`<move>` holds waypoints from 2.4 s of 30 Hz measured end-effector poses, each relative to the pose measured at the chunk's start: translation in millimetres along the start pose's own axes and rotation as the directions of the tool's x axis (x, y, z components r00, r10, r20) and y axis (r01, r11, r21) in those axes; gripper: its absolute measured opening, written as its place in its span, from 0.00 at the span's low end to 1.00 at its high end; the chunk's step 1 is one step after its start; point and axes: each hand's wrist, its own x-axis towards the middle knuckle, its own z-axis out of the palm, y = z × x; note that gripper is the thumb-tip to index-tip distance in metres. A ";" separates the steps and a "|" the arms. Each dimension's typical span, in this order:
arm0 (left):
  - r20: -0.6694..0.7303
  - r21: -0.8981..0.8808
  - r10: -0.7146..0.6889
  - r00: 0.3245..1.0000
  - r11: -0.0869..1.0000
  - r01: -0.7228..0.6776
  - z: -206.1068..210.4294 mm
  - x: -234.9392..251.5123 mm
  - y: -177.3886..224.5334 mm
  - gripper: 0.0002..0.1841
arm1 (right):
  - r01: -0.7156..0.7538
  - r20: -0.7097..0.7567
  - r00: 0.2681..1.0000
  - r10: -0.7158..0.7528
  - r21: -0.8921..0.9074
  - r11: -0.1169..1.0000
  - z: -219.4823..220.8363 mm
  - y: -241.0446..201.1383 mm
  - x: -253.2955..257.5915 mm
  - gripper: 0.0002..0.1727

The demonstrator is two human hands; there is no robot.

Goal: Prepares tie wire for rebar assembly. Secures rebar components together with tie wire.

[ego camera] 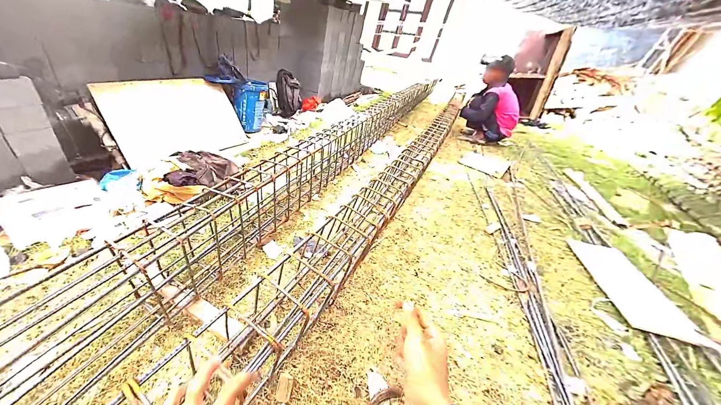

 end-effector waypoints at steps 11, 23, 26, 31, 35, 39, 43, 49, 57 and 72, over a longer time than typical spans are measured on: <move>-0.498 -0.536 -0.380 0.780 0.841 0.068 -13.5 14.0 -0.6 0.32 | -0.070 0.307 0.951 -0.049 0.363 0.929 8.1 -10.2 -17.0 0.20; 0.095 -0.958 -0.716 0.692 0.123 0.259 -41.1 4.3 -23.3 0.36 | -0.440 0.875 0.483 0.038 0.205 0.874 9.9 -39.0 -59.7 0.13; 0.146 -0.989 -0.626 0.766 -0.072 0.130 -48.8 0.9 -24.6 0.23 | -0.366 0.838 0.545 0.031 0.204 0.908 24.1 -20.8 -59.9 0.15; 0.001 -1.000 -0.560 0.828 -0.010 -0.006 -56.0 -6.9 -30.6 0.29 | -0.114 0.694 0.720 -0.024 0.151 0.982 42.5 -5.2 -70.3 0.19; 0.179 -0.967 -0.206 0.962 0.142 0.210 -58.6 -19.0 -37.2 0.11 | -0.039 0.718 0.693 -0.067 0.130 0.991 44.1 -4.0 -80.7 0.20; 0.372 -0.925 -0.313 0.874 -0.044 0.378 -50.5 -11.2 -14.1 0.19 | -0.164 0.706 0.705 0.063 0.076 0.984 47.3 -7.7 -93.6 0.21; 0.199 -0.980 -0.406 0.892 -0.087 0.178 -37.7 -0.5 -2.5 0.28 | -0.297 0.667 0.710 0.228 -0.011 0.955 53.2 -14.9 -108.7 0.22; 0.200 -0.958 -0.302 0.932 0.139 0.250 -17.5 0.4 0.4 0.14 | -0.473 0.589 0.762 0.268 0.226 0.851 61.4 -20.0 -124.8 0.25; 0.146 -0.983 -0.629 0.764 -0.006 0.183 32.2 12.6 53.0 0.13 | -0.471 0.592 0.773 0.229 0.293 0.832 75.2 -11.1 -160.1 0.22; -0.234 -0.928 -0.622 0.747 0.372 0.020 29.6 15.4 37.2 0.22 | -0.347 0.642 0.760 0.101 0.270 0.898 76.5 -7.2 -170.4 0.16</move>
